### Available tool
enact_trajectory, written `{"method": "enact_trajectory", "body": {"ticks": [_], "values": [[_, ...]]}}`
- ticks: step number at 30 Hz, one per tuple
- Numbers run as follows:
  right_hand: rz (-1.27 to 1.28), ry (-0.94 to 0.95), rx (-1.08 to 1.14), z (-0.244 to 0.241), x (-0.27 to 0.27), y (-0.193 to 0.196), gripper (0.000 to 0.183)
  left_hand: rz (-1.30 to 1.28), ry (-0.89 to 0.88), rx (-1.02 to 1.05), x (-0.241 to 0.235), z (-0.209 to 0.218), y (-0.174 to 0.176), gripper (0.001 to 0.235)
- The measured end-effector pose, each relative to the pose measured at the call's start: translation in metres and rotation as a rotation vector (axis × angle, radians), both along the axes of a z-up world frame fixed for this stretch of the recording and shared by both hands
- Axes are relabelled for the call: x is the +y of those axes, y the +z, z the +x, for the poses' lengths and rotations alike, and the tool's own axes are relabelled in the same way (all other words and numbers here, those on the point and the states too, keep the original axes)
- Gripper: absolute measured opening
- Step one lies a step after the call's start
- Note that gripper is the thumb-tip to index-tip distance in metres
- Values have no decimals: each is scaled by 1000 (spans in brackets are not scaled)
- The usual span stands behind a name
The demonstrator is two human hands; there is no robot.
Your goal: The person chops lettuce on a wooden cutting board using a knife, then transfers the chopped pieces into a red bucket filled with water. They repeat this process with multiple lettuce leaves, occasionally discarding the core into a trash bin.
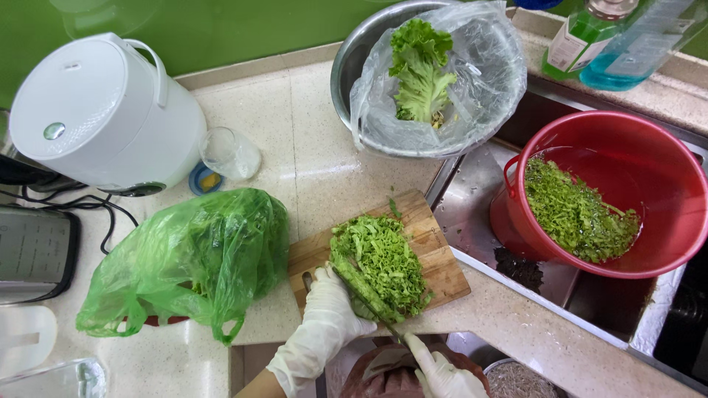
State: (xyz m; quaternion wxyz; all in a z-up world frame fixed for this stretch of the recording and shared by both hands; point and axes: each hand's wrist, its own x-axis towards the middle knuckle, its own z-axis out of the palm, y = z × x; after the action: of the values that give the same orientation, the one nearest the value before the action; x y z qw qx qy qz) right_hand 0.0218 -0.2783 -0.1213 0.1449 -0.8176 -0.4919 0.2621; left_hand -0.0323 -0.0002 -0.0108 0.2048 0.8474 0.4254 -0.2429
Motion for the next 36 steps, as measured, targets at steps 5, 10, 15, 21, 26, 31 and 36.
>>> {"method": "enact_trajectory", "body": {"ticks": [5,10,15,21,26,31,36], "values": [[32,-20,146,3,39,8,69,-25,-42,163,-4,16,14,123],[-114,-22,255,7,63,29,67,6,-94,149,0,15,15,119],[85,-73,277,5,57,21,62,-17,-98,140,0,13,15,115],[-193,-7,290,12,56,27,74,-51,-38,68,3,12,19,111],[115,-3,178,-5,66,-18,61,-26,-76,84,1,10,16,105],[203,-32,182,3,61,-24,56,-57,-10,37,1,6,18,107],[79,-151,326,29,58,12,55,-46,18,71,-1,5,17,117]]}}
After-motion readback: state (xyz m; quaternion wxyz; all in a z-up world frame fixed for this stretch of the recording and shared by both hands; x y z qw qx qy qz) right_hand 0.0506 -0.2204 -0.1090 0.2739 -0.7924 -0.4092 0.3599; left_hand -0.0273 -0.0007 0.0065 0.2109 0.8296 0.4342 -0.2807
